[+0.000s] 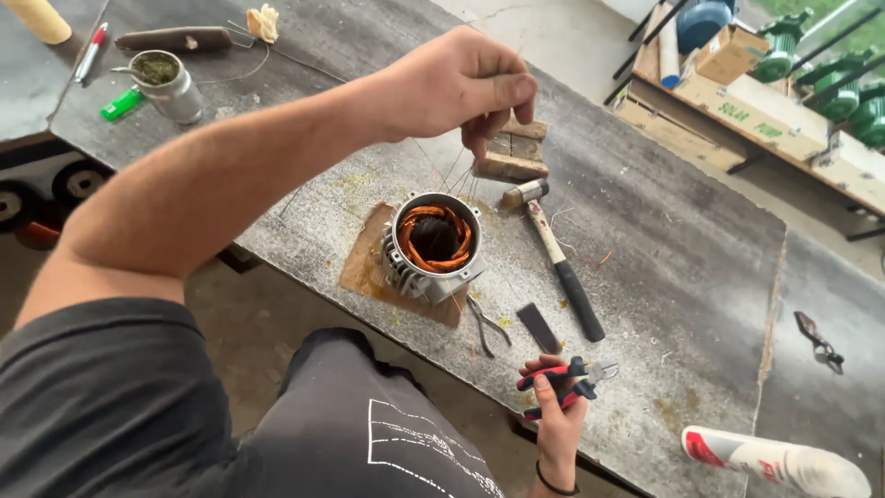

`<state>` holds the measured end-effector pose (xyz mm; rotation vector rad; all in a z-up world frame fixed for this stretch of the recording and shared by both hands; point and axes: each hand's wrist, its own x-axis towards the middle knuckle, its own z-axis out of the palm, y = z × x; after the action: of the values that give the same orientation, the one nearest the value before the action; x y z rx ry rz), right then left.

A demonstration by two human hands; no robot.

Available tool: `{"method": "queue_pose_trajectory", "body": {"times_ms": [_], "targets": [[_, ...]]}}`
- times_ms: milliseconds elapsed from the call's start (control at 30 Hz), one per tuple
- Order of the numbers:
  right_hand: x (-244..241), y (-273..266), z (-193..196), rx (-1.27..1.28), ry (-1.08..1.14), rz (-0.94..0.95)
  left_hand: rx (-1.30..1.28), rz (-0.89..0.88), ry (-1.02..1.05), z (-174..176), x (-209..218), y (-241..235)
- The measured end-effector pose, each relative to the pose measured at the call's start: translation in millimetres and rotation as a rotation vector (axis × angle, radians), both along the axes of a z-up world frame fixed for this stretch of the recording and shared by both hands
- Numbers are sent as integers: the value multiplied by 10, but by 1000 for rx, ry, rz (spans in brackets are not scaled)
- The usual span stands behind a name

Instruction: The recorder is winding copper wire through the stator slots of an electric motor on a workbench in a workshop.

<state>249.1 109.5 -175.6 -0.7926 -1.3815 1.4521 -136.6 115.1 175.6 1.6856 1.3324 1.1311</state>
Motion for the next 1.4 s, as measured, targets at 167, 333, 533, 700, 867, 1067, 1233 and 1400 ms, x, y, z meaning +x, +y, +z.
{"method": "queue_pose_trajectory", "body": {"times_ms": [167, 333, 533, 700, 867, 1067, 1233, 1400], "targets": [[129, 85, -100, 21, 25, -25, 97, -51, 77, -76, -42, 194], [203, 307, -234, -40, 64, -21, 77, -21, 57, 97, -19, 89], [39, 513, 190, 17, -198, 64, 379, 175, 953, 265, -190, 77], [-222, 652, 705, 215, -269, 13, 404, 62, 690, 356, -338, 120], [-586, 766, 1018, 286, -444, -65, 495, 28, 657, 401, -357, 173], [-951, 1053, 859, 202, -1313, -175, 655, 37, 406, 480, -666, 126], [-1055, 1080, 662, 175, -1461, -148, 618, 204, 240, -64, -1218, -240], [-1076, 1128, 395, 442, -1461, -294, -106, 152, 308, -1211, -1121, -502]]}}
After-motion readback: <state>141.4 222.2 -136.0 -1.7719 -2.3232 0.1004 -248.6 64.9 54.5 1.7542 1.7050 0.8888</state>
